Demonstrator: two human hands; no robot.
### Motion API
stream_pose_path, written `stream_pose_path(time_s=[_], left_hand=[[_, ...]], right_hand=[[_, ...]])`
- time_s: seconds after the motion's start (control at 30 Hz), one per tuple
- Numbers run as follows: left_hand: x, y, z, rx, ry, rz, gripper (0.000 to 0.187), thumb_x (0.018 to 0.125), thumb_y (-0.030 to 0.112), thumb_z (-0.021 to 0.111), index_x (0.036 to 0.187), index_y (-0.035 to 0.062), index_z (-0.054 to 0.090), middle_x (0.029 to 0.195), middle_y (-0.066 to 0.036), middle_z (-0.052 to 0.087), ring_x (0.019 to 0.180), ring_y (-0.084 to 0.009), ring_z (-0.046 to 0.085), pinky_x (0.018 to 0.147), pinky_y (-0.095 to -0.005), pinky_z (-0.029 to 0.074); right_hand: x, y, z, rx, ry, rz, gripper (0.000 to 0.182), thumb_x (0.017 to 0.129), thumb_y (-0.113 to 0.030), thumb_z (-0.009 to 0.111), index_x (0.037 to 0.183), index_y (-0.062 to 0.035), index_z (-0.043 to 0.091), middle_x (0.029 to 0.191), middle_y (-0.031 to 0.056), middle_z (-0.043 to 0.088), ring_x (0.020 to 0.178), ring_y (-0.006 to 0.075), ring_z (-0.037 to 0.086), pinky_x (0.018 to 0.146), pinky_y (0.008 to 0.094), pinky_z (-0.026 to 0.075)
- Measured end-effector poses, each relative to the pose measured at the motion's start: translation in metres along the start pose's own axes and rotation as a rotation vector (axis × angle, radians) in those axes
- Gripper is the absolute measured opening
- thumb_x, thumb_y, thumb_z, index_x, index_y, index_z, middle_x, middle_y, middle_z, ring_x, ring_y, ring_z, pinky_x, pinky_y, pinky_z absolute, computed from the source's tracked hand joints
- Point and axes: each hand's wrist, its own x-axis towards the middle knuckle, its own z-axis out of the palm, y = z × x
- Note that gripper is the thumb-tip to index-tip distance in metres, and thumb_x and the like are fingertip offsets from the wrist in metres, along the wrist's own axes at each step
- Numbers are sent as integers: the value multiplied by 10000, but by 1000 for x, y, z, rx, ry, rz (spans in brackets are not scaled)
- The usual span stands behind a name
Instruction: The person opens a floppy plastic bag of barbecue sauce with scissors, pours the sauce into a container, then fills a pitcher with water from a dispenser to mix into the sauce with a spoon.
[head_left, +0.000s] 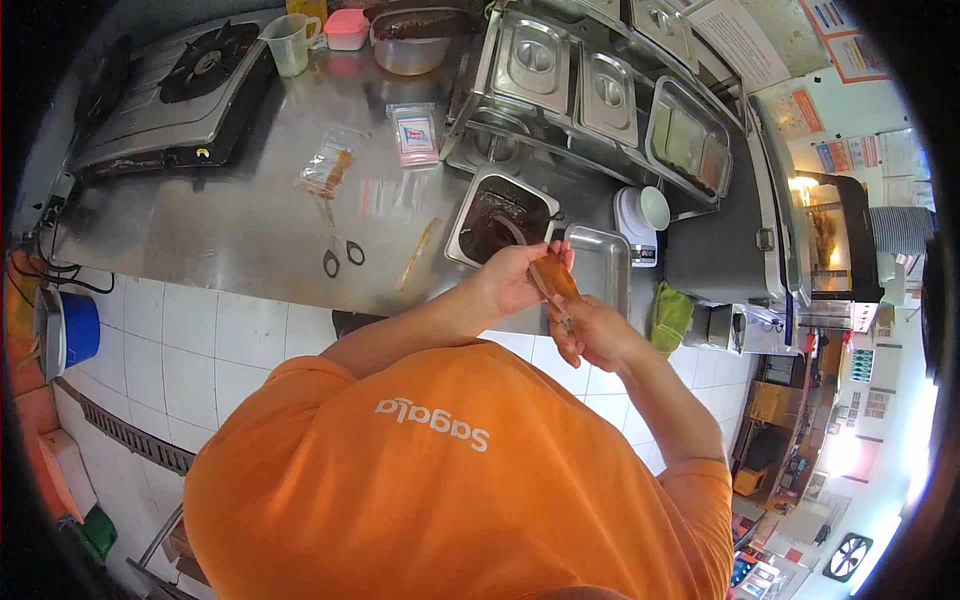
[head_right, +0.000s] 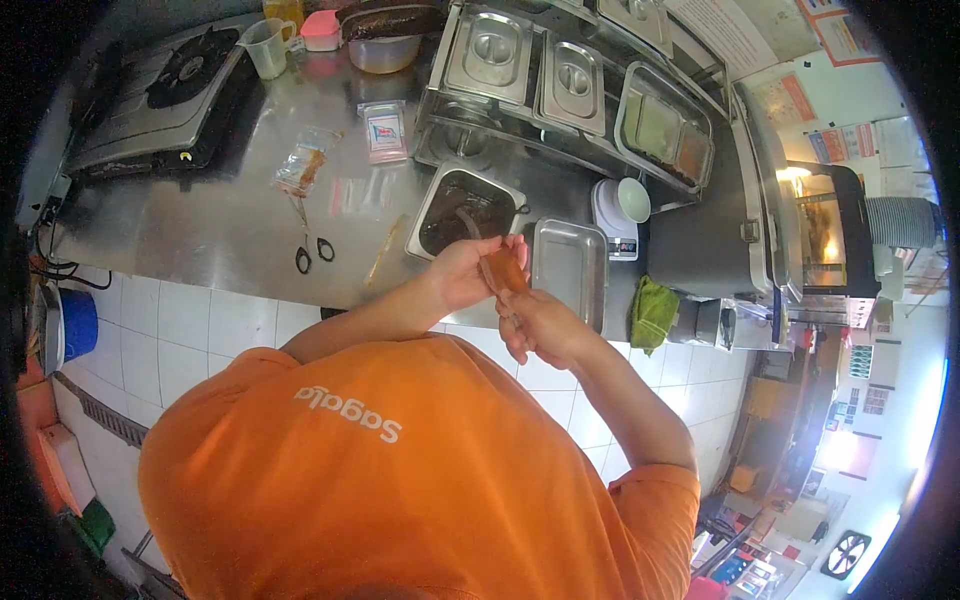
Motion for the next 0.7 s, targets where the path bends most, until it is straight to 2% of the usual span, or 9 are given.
stream_pose_path(time_s=[0.03,0.1,0.23,0.3,0.63,0.7], left_hand=[[3,3,-7,-3,0,1,214,976,183,326,971,29,475,959,-80,557,923,-215,551,887,-416,431],[9,8,-21,64,-201,-8,214,969,191,341,1008,46,493,972,-60,572,941,-205,560,929,-454,384],[11,12,-25,56,-105,-10,212,968,188,337,991,49,495,945,-61,571,915,-205,564,933,-452,382],[15,15,-30,-53,-42,-50,215,967,187,334,986,47,496,925,-62,570,888,-211,565,941,-455,374],[22,22,-44,36,-70,14,213,953,163,336,976,37,507,913,-74,567,878,-229,560,939,-464,366],[20,21,-37,-16,5,24,242,963,169,282,924,24,471,859,-110,533,836,-254,537,842,-423,419]], right_hand=[[-1,3,-1,37,-26,-11,275,944,-325,386,848,-72,434,529,50,470,416,160,457,392,277,388],[-4,8,1,55,-9,-1,277,947,-324,381,845,-72,436,527,48,466,417,160,454,397,278,391],[-10,12,6,102,3,-4,286,955,-319,365,826,-75,444,520,44,454,418,160,446,413,279,402],[-11,18,6,111,18,5,290,954,-317,367,811,-77,447,517,43,452,419,159,444,413,278,398],[-22,36,-1,96,79,49,299,933,-311,397,769,-67,454,511,46,450,380,160,411,397,266,360],[-24,39,-1,108,118,62,292,937,-313,408,772,-75,447,505,41,440,389,147,414,379,269,360]])
